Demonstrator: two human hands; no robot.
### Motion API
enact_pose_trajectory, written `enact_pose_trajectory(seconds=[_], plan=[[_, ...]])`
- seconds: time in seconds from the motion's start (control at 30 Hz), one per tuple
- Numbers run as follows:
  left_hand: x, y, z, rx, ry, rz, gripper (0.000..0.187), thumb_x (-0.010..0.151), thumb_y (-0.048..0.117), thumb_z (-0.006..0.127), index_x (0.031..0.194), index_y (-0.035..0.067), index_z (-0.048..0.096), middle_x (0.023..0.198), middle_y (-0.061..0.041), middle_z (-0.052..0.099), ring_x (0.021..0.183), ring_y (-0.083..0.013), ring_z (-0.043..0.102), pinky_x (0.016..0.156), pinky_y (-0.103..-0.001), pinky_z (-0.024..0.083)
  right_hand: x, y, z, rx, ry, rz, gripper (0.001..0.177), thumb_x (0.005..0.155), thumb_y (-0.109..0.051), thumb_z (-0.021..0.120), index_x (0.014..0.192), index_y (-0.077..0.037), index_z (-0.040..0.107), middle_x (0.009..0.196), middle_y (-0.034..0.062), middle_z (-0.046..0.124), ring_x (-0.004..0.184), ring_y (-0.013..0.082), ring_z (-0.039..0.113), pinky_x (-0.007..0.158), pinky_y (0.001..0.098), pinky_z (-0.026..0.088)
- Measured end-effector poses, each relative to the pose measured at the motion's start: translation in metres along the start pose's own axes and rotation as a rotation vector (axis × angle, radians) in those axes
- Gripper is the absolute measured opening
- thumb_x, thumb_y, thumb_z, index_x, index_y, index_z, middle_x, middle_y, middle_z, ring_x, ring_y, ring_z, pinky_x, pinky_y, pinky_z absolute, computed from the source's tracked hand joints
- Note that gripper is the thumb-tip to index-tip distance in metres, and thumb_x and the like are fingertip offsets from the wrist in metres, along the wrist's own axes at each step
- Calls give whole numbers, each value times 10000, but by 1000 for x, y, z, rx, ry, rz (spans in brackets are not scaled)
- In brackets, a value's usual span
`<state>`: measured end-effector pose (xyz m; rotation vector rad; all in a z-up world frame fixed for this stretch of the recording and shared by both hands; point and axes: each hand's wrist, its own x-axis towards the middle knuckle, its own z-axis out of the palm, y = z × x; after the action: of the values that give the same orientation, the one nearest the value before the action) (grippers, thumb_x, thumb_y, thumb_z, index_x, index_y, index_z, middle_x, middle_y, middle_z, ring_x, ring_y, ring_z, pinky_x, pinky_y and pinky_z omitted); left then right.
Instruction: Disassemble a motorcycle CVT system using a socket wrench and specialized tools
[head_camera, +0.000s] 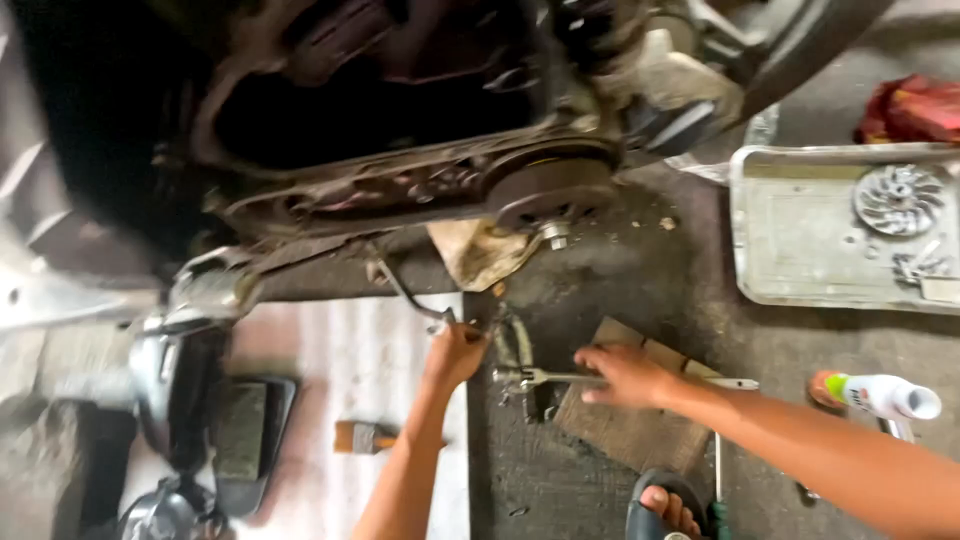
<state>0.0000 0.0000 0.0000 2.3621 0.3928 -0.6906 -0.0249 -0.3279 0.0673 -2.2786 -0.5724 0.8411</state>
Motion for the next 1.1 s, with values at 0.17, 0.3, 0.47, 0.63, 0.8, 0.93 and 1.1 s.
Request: enact_pose_trajectory(seconds=[0.17, 0.3, 0.47, 0.63, 0.8, 0.93, 1.1], plan=[[-16, 5, 27, -83, 47, 12, 353, 799, 440, 681, 949, 148, 811, 887, -150, 780, 964, -417, 738, 855, -528, 587, 26, 68, 73, -414, 5, -50, 479, 944, -260, 635, 1391, -129, 522, 1327, 173, 621, 1239, 377, 628, 998, 498, 538], [-15, 10, 44, -92, 72, -17, 335, 750, 396, 711, 846, 82, 777, 838, -222, 749, 947, -464, 728, 822, -586, 569, -2, 37, 53, -388, -6, -153, 311, 1015, -219, 509, 1288, -92, 590, 1235, 163, 652, 1174, 386, 643, 987, 505, 540], [-7, 10, 48, -116, 15, 51, 373, 806, 385, 721, 928, 36, 767, 893, -215, 757, 976, -445, 731, 839, -537, 586, -20, 111, 111, -651, 158, -347, 329, 1019, -308, 509, 1283, -125, 581, 1205, 132, 654, 1161, 329, 626, 908, 498, 551], [-30, 28, 31, -155, -19, 84, 411, 887, 338, 665, 1120, 0, 690, 1037, -249, 748, 1067, -455, 703, 906, -576, 558, -47, 58, 83, -806, -13, -233, 176, 1036, -236, 511, 1181, -163, 578, 1170, 24, 598, 1024, 240, 651, 680, 372, 622], [-20, 20, 49, -367, 79, 244, 215, 904, 188, 685, 886, 31, 540, 716, -126, 619, 609, -301, 592, 600, -437, 483, -50, 56, 78, -826, 101, -342, 465, 791, -105, 669, 1233, -160, 532, 1201, 56, 515, 880, 256, 631, 738, 378, 541], [-33, 59, 24, -558, -111, 179, 267, 967, 237, 623, 1142, 37, 602, 796, -153, 736, 736, -302, 777, 739, -442, 593, -30, 37, 32, -527, -119, 32, 378, 1014, -397, 614, 1335, -198, 608, 1257, 89, 627, 1194, 299, 648, 918, 440, 593], [-24, 64, 51, -389, 68, 178, 318, 929, 291, 670, 1095, 21, 639, 993, -243, 742, 1029, -485, 697, 852, -601, 527, -33, 47, 21, -521, -117, 147, 497, 864, -515, 751, 1272, -241, 676, 1245, 79, 692, 1236, 300, 649, 996, 472, 545]])
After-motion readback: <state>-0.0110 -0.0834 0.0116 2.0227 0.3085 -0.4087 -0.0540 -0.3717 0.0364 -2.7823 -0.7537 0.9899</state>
